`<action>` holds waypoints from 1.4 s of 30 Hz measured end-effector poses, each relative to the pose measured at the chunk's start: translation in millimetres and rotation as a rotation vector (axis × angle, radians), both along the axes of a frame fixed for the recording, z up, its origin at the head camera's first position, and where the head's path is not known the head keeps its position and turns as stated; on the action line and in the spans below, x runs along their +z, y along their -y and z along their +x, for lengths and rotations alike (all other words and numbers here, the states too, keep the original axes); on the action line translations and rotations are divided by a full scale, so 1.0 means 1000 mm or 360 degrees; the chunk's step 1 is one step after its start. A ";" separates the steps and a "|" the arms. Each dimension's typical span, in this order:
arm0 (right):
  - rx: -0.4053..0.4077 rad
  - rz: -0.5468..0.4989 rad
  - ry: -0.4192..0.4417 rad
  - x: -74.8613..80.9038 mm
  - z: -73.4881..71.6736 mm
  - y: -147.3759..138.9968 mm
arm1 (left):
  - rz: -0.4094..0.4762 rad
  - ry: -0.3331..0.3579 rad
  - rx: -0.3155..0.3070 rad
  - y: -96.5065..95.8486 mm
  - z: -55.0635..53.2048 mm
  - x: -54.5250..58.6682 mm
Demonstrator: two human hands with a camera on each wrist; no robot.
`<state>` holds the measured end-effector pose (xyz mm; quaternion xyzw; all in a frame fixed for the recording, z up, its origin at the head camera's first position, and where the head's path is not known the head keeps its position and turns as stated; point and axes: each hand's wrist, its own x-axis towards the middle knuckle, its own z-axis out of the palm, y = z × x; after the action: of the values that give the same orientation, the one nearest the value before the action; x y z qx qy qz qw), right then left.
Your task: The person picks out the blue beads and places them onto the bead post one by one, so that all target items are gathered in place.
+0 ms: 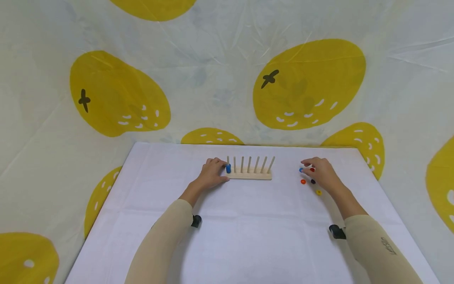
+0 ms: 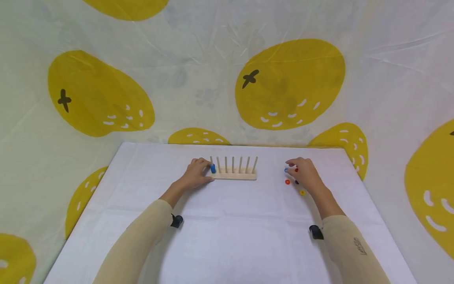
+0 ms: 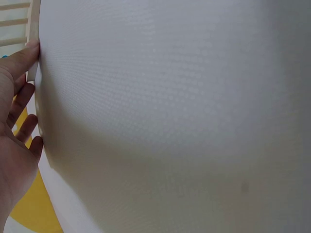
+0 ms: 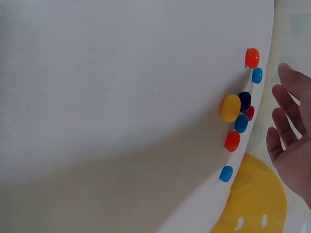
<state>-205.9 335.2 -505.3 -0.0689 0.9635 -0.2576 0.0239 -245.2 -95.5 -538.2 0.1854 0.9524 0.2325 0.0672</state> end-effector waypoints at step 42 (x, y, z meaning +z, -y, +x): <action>-0.0012 0.0064 0.0013 -0.006 -0.002 0.004 | -0.0010 0.0016 -0.0010 0.001 0.000 0.003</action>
<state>-207.5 330.8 -511.1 -0.0637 0.9686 -0.2386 0.0283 -244.8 -96.1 -535.4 0.1869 0.9522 0.2303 0.0733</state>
